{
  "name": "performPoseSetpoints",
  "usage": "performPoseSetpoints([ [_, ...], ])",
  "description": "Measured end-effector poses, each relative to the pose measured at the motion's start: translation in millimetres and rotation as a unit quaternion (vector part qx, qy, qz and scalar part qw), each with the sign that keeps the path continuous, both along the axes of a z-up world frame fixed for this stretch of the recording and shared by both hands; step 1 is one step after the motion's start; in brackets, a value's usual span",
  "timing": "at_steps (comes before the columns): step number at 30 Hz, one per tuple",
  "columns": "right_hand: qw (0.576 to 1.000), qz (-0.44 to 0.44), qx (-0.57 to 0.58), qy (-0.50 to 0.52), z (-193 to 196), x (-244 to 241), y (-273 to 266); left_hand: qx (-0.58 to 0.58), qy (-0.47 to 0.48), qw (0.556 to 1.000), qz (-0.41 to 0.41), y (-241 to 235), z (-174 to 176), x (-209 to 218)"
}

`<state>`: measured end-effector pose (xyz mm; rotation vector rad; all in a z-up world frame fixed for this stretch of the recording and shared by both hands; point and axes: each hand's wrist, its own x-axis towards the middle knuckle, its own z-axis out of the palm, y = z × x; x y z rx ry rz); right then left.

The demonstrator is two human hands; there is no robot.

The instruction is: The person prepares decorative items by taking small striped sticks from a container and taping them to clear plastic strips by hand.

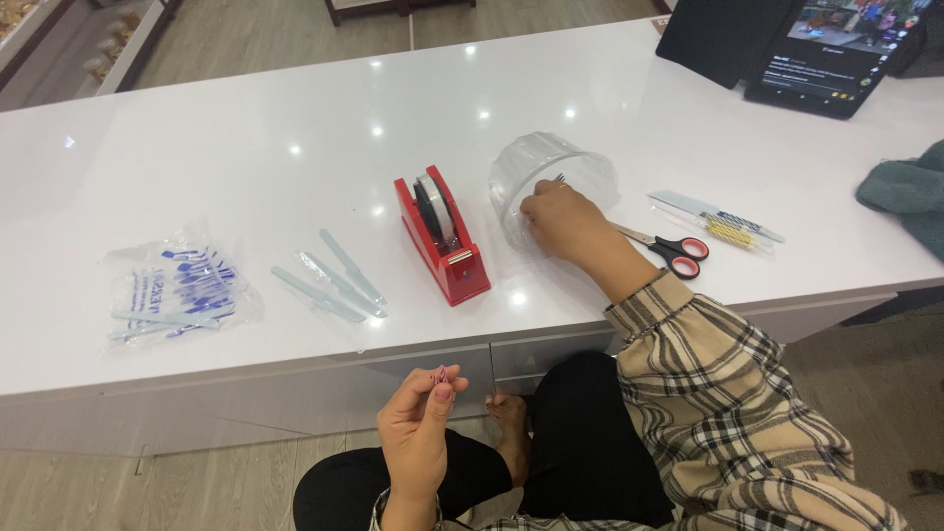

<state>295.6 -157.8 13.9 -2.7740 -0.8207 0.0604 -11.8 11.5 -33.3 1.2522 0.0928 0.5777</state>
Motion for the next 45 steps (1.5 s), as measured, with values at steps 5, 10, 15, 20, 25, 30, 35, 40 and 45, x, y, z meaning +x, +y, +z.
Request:
performPoseSetpoints([
  [5,0.998,0.015,-0.025,-0.049,-11,2,9,-0.014,0.008,1.0,0.0,1,-5,1],
  [10,0.996,0.021,-0.058,-0.066,-5,-1,15,0.005,0.016,1.0,0.005,2,-4,0],
  [15,0.997,0.043,0.031,-0.065,-14,3,13,-0.03,0.016,0.999,-0.003,3,-9,0],
  [20,0.995,0.03,0.095,-0.033,-6,1,11,-0.006,0.018,1.0,0.004,0,-7,2],
  [25,0.99,-0.003,0.139,-0.009,14,-10,11,0.039,0.048,0.998,0.023,-3,5,3],
  [30,0.939,-0.09,0.323,0.082,44,-42,5,0.007,0.058,0.998,-0.003,-5,5,8],
  [35,0.887,-0.1,0.436,0.12,45,-70,-11,-0.059,0.061,0.994,-0.066,-11,4,18],
  [40,0.695,0.078,0.665,0.261,13,-133,-25,-0.062,0.097,0.987,-0.109,-23,23,16],
  [45,0.679,0.172,0.644,0.306,18,-200,-25,0.075,0.06,0.989,-0.117,-29,43,11],
])
